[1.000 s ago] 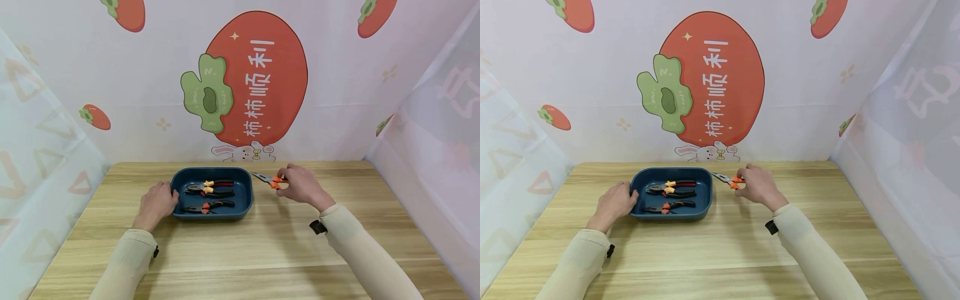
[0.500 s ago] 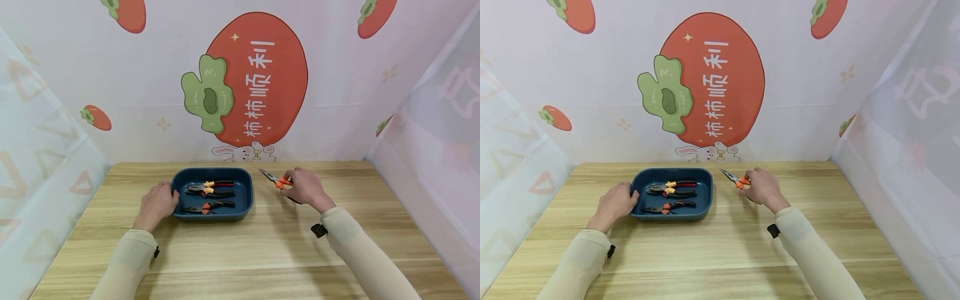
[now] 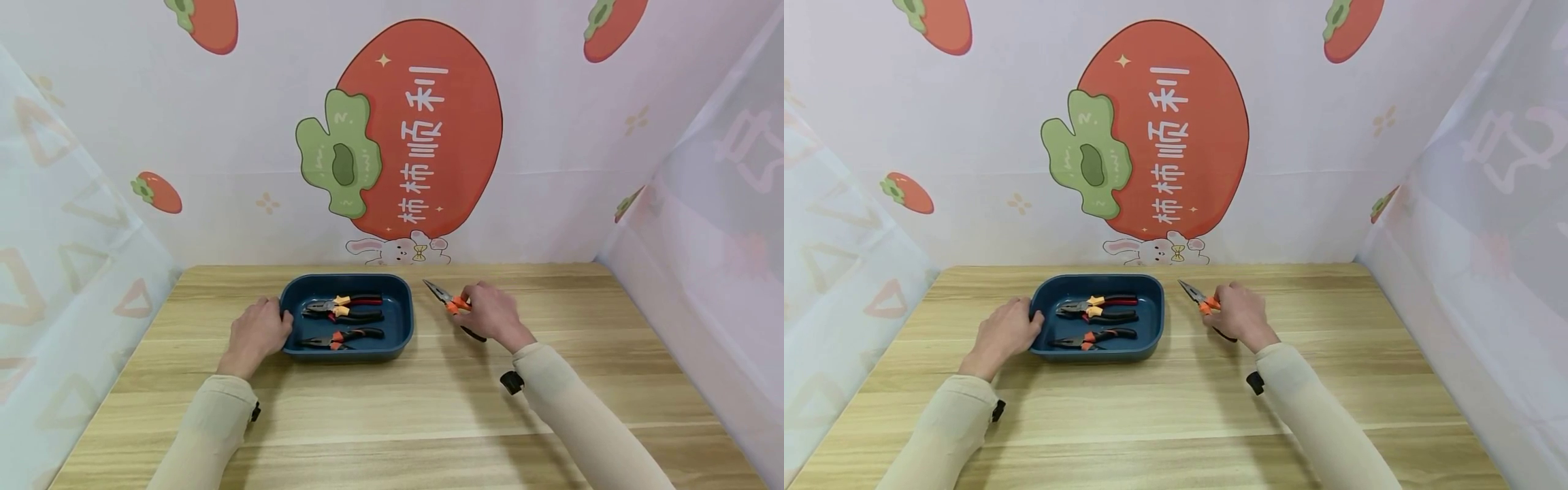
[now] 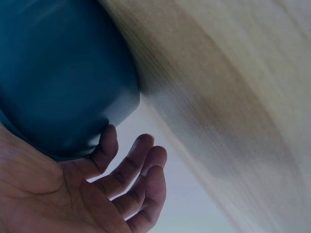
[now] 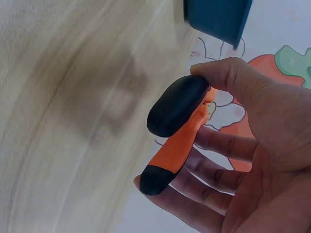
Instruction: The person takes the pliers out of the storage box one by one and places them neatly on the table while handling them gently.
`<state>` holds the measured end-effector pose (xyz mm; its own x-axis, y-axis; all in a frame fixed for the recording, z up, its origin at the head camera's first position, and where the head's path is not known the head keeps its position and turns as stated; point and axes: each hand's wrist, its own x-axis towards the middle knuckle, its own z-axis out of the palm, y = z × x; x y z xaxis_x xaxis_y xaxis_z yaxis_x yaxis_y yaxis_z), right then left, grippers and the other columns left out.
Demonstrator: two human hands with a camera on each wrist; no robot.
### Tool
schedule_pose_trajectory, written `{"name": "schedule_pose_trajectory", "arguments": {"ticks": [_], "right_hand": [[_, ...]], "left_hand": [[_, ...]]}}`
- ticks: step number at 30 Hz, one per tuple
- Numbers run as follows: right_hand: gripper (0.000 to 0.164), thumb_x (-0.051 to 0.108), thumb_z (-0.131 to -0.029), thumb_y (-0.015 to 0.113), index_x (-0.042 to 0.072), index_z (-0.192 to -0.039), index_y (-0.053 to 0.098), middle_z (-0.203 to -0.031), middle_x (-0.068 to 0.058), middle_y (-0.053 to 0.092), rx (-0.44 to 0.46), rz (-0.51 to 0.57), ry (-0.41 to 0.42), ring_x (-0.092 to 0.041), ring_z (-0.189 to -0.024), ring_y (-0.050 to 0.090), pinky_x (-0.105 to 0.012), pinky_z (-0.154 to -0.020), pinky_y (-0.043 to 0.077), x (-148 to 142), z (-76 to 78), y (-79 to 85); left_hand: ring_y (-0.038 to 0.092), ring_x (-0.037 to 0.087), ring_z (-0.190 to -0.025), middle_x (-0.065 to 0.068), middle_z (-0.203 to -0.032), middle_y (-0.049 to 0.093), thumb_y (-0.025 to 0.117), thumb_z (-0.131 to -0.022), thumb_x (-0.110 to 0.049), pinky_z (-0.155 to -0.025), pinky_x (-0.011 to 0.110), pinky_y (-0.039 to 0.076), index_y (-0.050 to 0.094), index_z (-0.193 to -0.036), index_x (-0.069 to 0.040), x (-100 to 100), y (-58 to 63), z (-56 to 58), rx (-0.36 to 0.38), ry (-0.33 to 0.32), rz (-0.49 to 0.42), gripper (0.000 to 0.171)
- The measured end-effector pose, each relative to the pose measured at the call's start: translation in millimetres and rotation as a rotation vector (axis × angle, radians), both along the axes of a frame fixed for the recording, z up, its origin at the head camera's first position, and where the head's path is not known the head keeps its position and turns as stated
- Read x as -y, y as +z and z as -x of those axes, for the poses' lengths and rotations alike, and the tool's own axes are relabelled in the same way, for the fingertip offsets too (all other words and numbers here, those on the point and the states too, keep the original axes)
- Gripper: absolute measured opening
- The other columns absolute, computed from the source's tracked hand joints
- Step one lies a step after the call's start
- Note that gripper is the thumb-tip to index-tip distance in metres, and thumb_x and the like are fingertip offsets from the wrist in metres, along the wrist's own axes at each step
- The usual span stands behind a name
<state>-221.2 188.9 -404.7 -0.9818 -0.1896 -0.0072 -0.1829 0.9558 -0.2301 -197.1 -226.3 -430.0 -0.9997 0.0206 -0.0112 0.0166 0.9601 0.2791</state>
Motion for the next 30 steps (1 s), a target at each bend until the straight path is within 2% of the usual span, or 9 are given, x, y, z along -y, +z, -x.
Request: {"name": "schedule_pose_trajectory", "arguments": {"ticks": [7, 16, 22, 30], "right_hand": [[0.035, 0.038, -0.085, 0.077, 0.007, -0.099, 0.07, -0.09, -0.006, 0.061, 0.047, 0.011, -0.029, -0.023, -0.073, 0.054, -0.038, -0.059, 0.044, 7, 2.0, -5.7], [0.032, 0.038, -0.084, 0.077, 0.011, -0.078, 0.061, -0.073, -0.004, 0.049, 0.081, 0.04, -0.062, -0.021, -0.066, 0.048, -0.032, -0.055, 0.029, 21, 8.6, -9.0], [0.035, 0.038, -0.086, 0.077, 0.01, -0.074, 0.06, -0.071, -0.004, 0.048, 0.11, 0.066, -0.097, -0.021, -0.063, 0.049, -0.032, -0.054, 0.03, 28, 12.6, -9.2], [0.04, 0.042, -0.09, 0.074, 0.009, -0.074, 0.057, -0.072, -0.005, 0.048, 0.185, 0.052, -0.169, -0.022, -0.06, 0.051, -0.031, -0.052, 0.032, 38, 18.5, -7.3]], "left_hand": [[0.06, 0.045, -0.095, 0.029, -0.111, 0.059, 0.047, -0.102, -0.023, -0.078, 0.062, 0.051, 0.056, -0.122, 0.014, -1, 1.2, -0.6, 0.005, 0.001, -0.004, 0.043], [0.06, 0.047, -0.098, 0.03, -0.113, 0.059, 0.047, -0.102, -0.023, -0.079, 0.063, 0.05, 0.057, -0.123, 0.014, 0, -0.6, -0.5, -0.001, 0.005, -0.008, 0.044], [0.06, 0.046, -0.097, 0.029, -0.111, 0.06, 0.047, -0.102, -0.023, -0.079, 0.063, 0.05, 0.057, -0.122, 0.014, -1, -0.3, -0.9, -0.009, 0.007, -0.011, 0.043], [0.06, 0.045, -0.095, 0.028, -0.109, 0.06, 0.048, -0.102, -0.023, -0.078, 0.062, 0.051, 0.057, -0.121, 0.014, 0, -0.6, -0.9, -0.008, 0.008, -0.013, 0.043]]}}
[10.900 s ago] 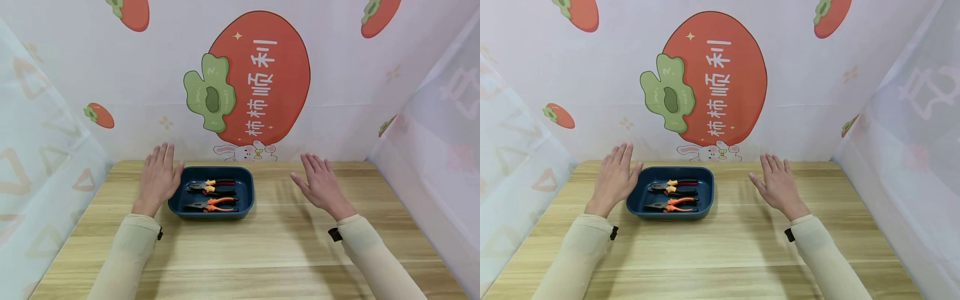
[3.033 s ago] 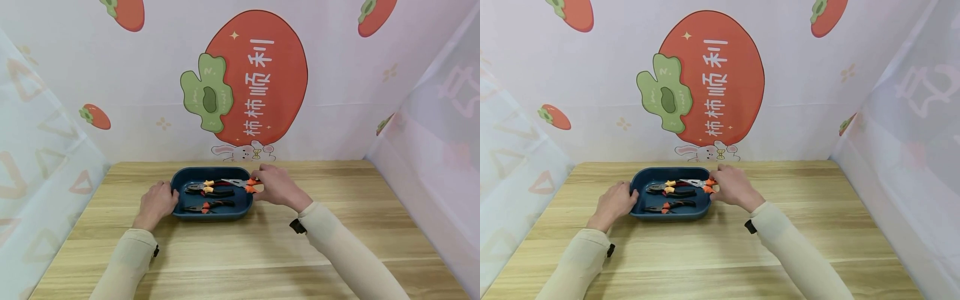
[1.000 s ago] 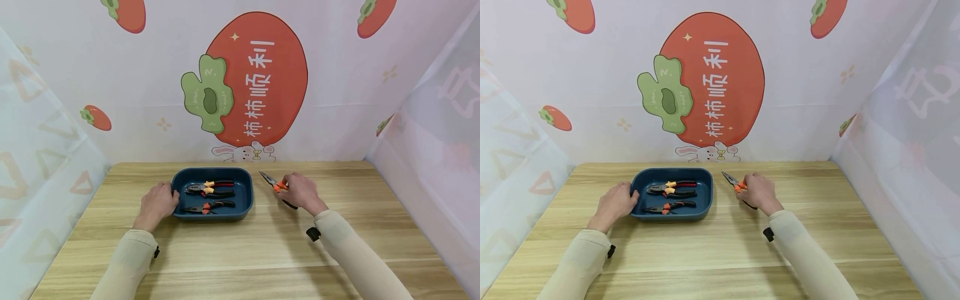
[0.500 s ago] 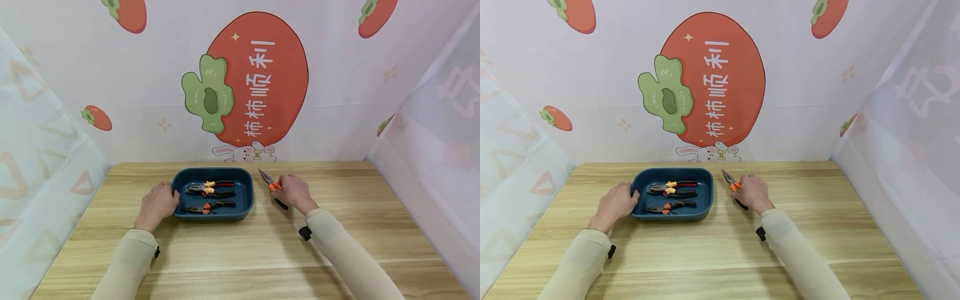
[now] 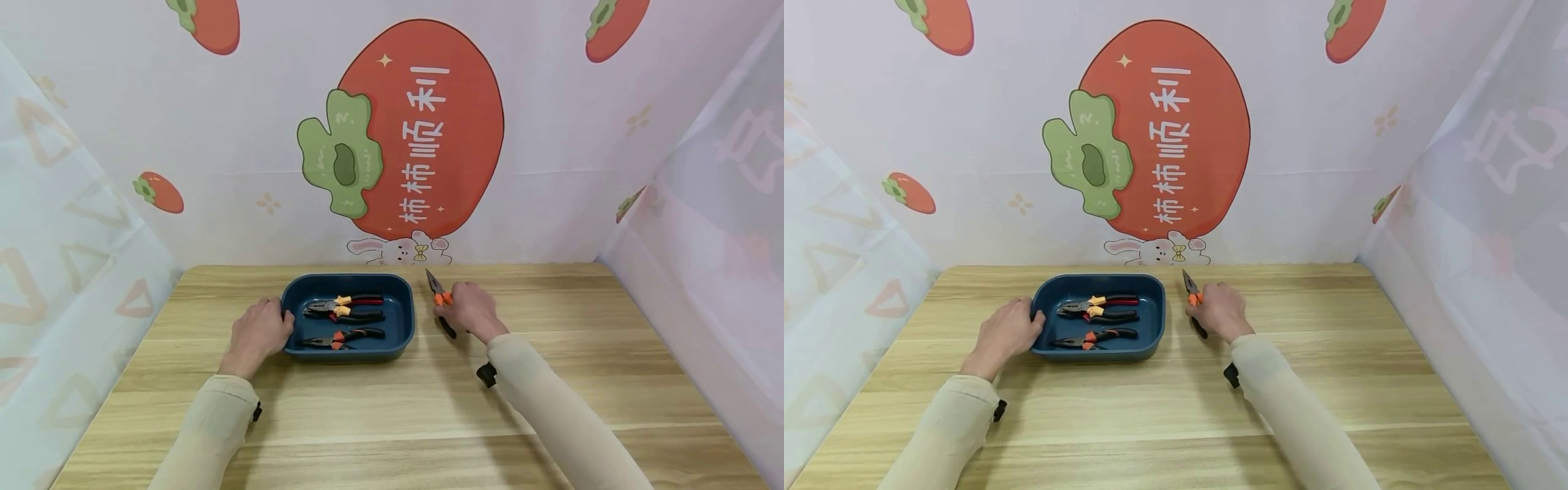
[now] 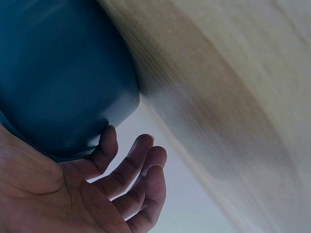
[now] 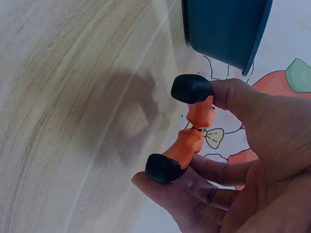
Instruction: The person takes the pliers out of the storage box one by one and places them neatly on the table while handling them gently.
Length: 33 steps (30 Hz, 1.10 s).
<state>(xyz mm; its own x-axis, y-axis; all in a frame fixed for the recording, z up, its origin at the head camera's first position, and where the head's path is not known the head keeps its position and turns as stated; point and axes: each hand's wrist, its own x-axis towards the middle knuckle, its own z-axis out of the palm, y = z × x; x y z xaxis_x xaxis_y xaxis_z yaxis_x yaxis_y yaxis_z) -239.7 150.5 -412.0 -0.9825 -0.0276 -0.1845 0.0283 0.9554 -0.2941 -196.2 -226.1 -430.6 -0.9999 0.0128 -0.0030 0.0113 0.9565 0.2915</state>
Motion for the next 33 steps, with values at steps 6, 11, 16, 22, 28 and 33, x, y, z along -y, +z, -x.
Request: {"name": "schedule_pose_trajectory", "arguments": {"ticks": [6, 11, 16, 22, 28, 33], "right_hand": [[0.041, 0.042, -0.092, 0.072, 0.009, -0.074, 0.055, -0.07, -0.005, 0.046, -0.01, 0.009, -0.011, -0.023, -0.06, 0.051, -0.032, -0.051, 0.033, 4, 2.8, -2.1], [0.041, 0.041, -0.092, 0.071, 0.009, -0.072, 0.055, -0.07, -0.006, 0.048, -0.024, 0.033, -0.019, -0.024, -0.061, 0.052, -0.032, -0.051, 0.035, 5, 4.8, -6.0], [0.04, 0.042, -0.092, 0.071, 0.009, -0.074, 0.056, -0.071, -0.007, 0.051, -0.019, 0.038, -0.028, -0.025, -0.063, 0.054, -0.033, -0.052, 0.038, 7, 6.9, -9.7], [0.042, 0.043, -0.091, 0.072, 0.01, -0.072, 0.056, -0.069, -0.006, 0.05, -0.018, 0.03, -0.033, -0.024, -0.062, 0.054, -0.032, -0.05, 0.038, 9, 9.4, -13.6], [0.044, 0.044, -0.092, 0.072, 0.01, -0.068, 0.055, -0.068, -0.006, 0.05, -0.018, 0.02, -0.042, -0.023, -0.062, 0.055, -0.032, -0.05, 0.038, 12, 12.0, -17.4], [0.043, 0.043, -0.092, 0.072, 0.01, -0.069, 0.056, -0.068, -0.006, 0.051, -0.016, 0.013, -0.048, -0.023, -0.061, 0.055, -0.031, -0.049, 0.038, 14, 13.9, -20.6]], "left_hand": [[0.06, 0.044, -0.095, 0.028, -0.108, 0.06, 0.048, -0.102, -0.023, -0.078, 0.061, 0.051, 0.057, -0.121, 0.014, 0, -0.8, 0.7, 0.001, 0.002, -0.002, 0.042], [0.06, 0.043, -0.093, 0.027, -0.107, 0.06, 0.047, -0.102, -0.023, -0.078, 0.061, 0.051, 0.057, -0.121, 0.014, 0, -1.1, 0.9, 0.004, 0.003, 0.001, 0.042], [0.06, 0.043, -0.093, 0.027, -0.106, 0.06, 0.047, -0.102, -0.023, -0.078, 0.061, 0.051, 0.057, -0.121, 0.013, 0, -1.1, 0.3, 0.009, 0.007, -0.003, 0.042], [0.06, 0.042, -0.093, 0.026, -0.107, 0.06, 0.047, -0.102, -0.023, -0.078, 0.061, 0.051, 0.057, -0.121, 0.013, -1, 0.2, -0.8, 0.016, 0.014, -0.007, 0.042], [0.06, 0.043, -0.095, 0.027, -0.108, 0.06, 0.048, -0.102, -0.023, -0.079, 0.061, 0.051, 0.056, -0.123, 0.014, -2, 2.0, -1.3, 0.017, 0.014, -0.004, 0.043], [0.06, 0.044, -0.097, 0.028, -0.11, 0.06, 0.047, -0.102, -0.023, -0.08, 0.062, 0.05, 0.056, -0.124, 0.014, -2, 2.1, -1.1, 0.015, 0.011, -0.003, 0.044]]}}
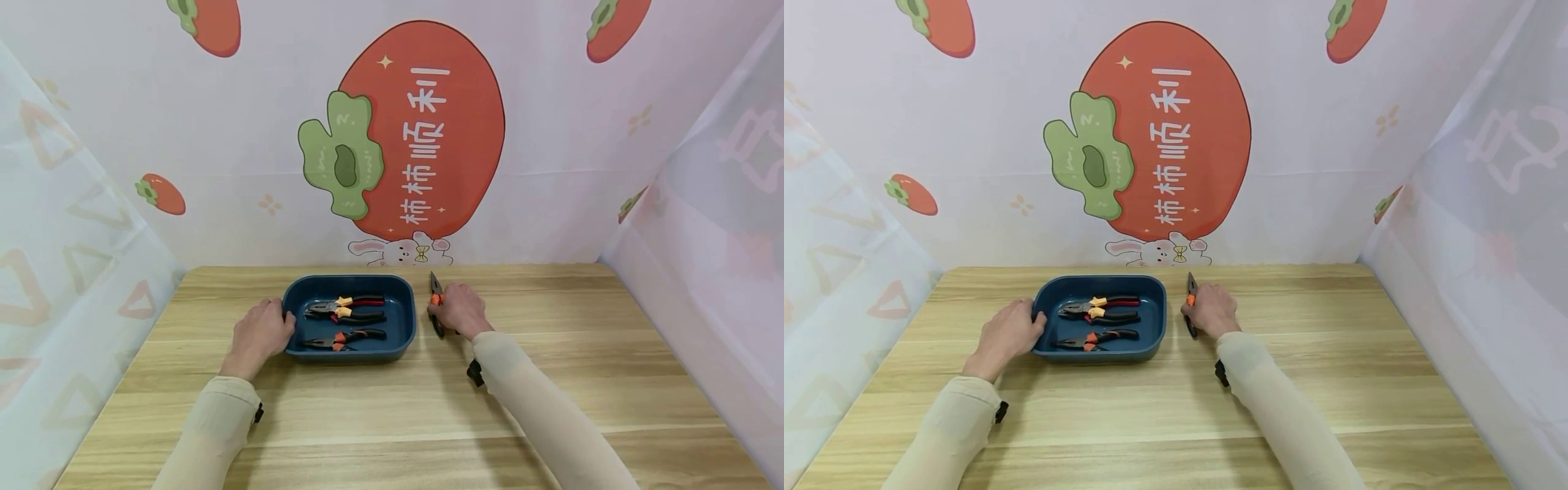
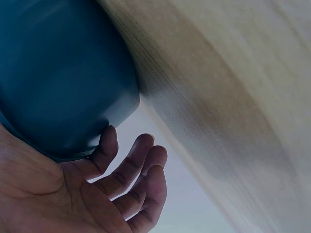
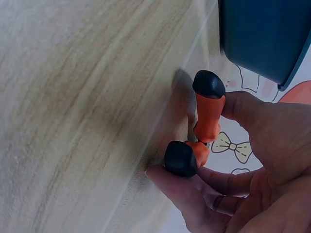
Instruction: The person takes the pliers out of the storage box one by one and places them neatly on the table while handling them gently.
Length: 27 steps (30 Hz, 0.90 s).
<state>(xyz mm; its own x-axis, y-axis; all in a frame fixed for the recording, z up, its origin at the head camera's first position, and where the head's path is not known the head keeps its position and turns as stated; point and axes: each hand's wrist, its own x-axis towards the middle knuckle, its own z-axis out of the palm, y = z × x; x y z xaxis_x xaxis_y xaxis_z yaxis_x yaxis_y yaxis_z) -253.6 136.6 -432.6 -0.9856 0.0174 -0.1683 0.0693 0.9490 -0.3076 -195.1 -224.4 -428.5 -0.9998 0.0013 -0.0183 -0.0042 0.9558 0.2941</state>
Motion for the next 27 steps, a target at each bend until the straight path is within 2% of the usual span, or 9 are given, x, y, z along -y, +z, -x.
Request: {"name": "schedule_pose_trajectory", "arguments": {"ticks": [13, 27], "right_hand": [[0.04, 0.043, -0.094, 0.07, 0.01, -0.073, 0.059, -0.073, -0.008, 0.057, 0.009, -0.026, -0.012, -0.024, -0.065, 0.057, -0.033, -0.051, 0.041, 2.7, 1.0, -3.2], [0.042, 0.045, -0.093, 0.07, 0.007, -0.085, 0.058, -0.082, -0.011, 0.055, 0.01, -0.059, -0.026, -0.028, -0.071, 0.056, -0.035, -0.055, 0.043, 5.4, 0.7, -6.0]], "left_hand": [[0.06, 0.044, -0.095, 0.028, -0.109, 0.06, 0.046, -0.103, -0.023, -0.078, 0.062, 0.05, 0.056, -0.123, 0.014, 0.8, -1.9, 0.1, -0.005, 0.0, -0.006, 0.043], [0.06, 0.044, -0.097, 0.028, -0.111, 0.06, 0.046, -0.103, -0.023, -0.079, 0.062, 0.05, 0.055, -0.125, 0.013, 1.4, -3.0, 0.6, 0.004, 0.002, -0.012, 0.044]]}}
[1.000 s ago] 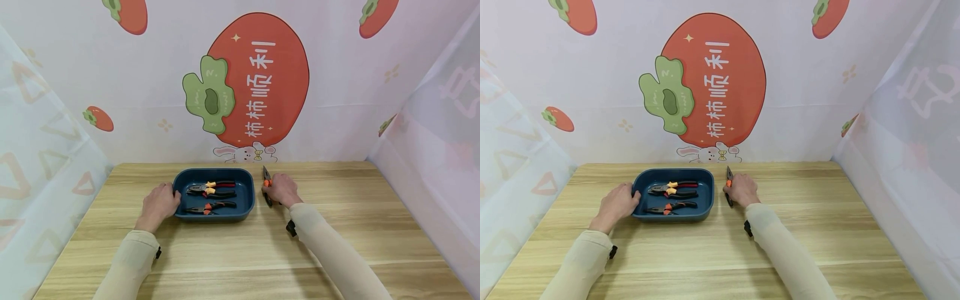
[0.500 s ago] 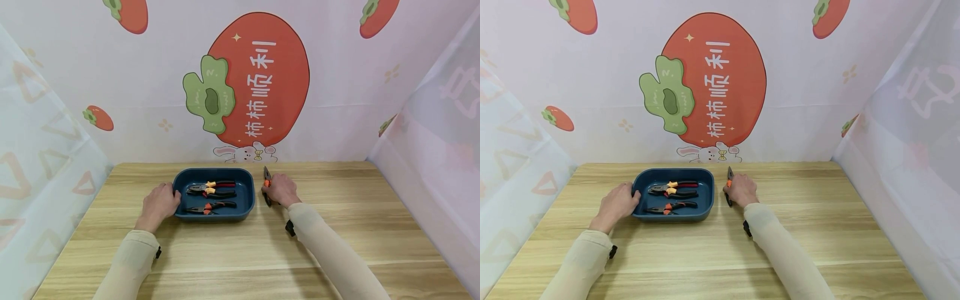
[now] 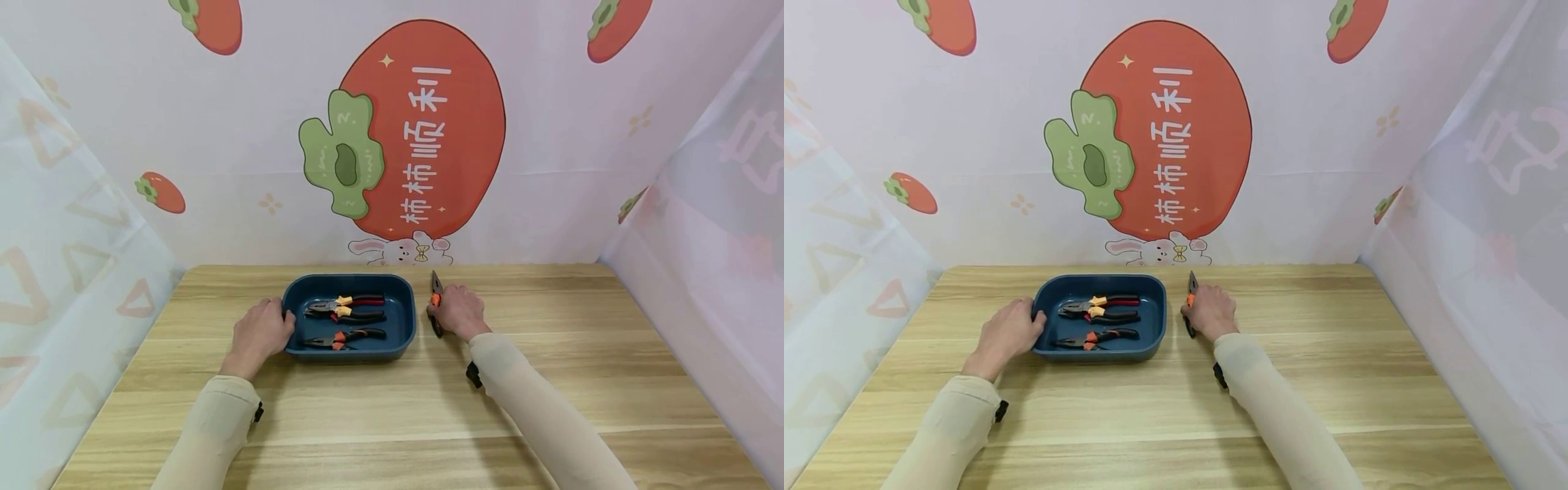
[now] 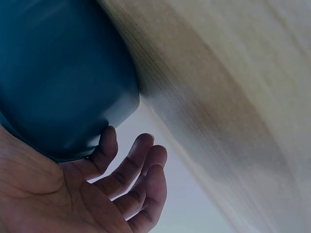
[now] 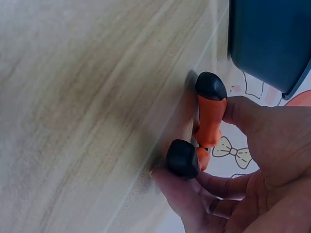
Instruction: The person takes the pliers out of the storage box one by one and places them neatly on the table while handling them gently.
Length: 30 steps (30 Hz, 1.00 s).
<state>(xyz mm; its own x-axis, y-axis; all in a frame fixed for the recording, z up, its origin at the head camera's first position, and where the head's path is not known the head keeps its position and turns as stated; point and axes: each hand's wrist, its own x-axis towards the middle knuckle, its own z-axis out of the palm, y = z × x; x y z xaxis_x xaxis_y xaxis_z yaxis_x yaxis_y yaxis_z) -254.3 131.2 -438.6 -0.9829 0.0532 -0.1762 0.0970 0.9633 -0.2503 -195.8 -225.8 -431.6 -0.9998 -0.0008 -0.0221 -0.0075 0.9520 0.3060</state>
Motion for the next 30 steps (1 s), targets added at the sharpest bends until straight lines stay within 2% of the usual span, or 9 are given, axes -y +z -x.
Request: {"name": "schedule_pose_trajectory", "arguments": {"ticks": [7, 15, 21, 30], "right_hand": [[0.044, 0.047, -0.093, 0.07, 0.005, -0.089, 0.058, -0.082, -0.011, 0.056, -0.002, -0.029, 0.009, -0.027, -0.071, 0.056, -0.034, -0.054, 0.041, 0, -1.9, -1.0], [0.048, 0.05, -0.092, 0.07, 0.004, -0.094, 0.057, -0.083, -0.012, 0.056, -0.013, 0.002, -0.009, -0.028, -0.073, 0.056, -0.035, -0.058, 0.04, -1, -5.5, -1.6], [0.054, 0.057, -0.091, 0.068, 0.005, -0.092, 0.055, -0.079, -0.012, 0.054, -0.013, 0.03, -0.008, -0.028, -0.072, 0.055, -0.035, -0.059, 0.037, -4, -8.7, -0.5], [0.054, 0.059, -0.091, 0.067, 0.007, -0.087, 0.055, -0.077, -0.011, 0.053, -0.043, 0.037, 0.009, -0.028, -0.068, 0.054, -0.035, -0.057, 0.035, -9, -14.4, 5.0]], "left_hand": [[0.06, 0.043, -0.095, 0.027, -0.11, 0.06, 0.046, -0.103, -0.023, -0.078, 0.062, 0.051, 0.056, -0.124, 0.013, 0, -1.7, -0.8, -0.001, 0.0, -0.001, 0.043], [0.06, 0.044, -0.097, 0.028, -0.112, 0.06, 0.045, -0.103, -0.023, -0.079, 0.063, 0.051, 0.055, -0.125, 0.014, 0, -1.7, -0.6, -0.001, 0.004, -0.004, 0.044], [0.06, 0.045, -0.097, 0.029, -0.112, 0.06, 0.045, -0.103, -0.023, -0.079, 0.063, 0.05, 0.055, -0.126, 0.014, 0, -2.1, -0.4, 0.0, 0.005, -0.001, 0.045], [0.061, 0.044, -0.095, 0.028, -0.11, 0.06, 0.045, -0.103, -0.023, -0.078, 0.062, 0.051, 0.055, -0.125, 0.014, 1, -1.5, 1.2, 0.001, 0.0, 0.002, 0.044]]}}
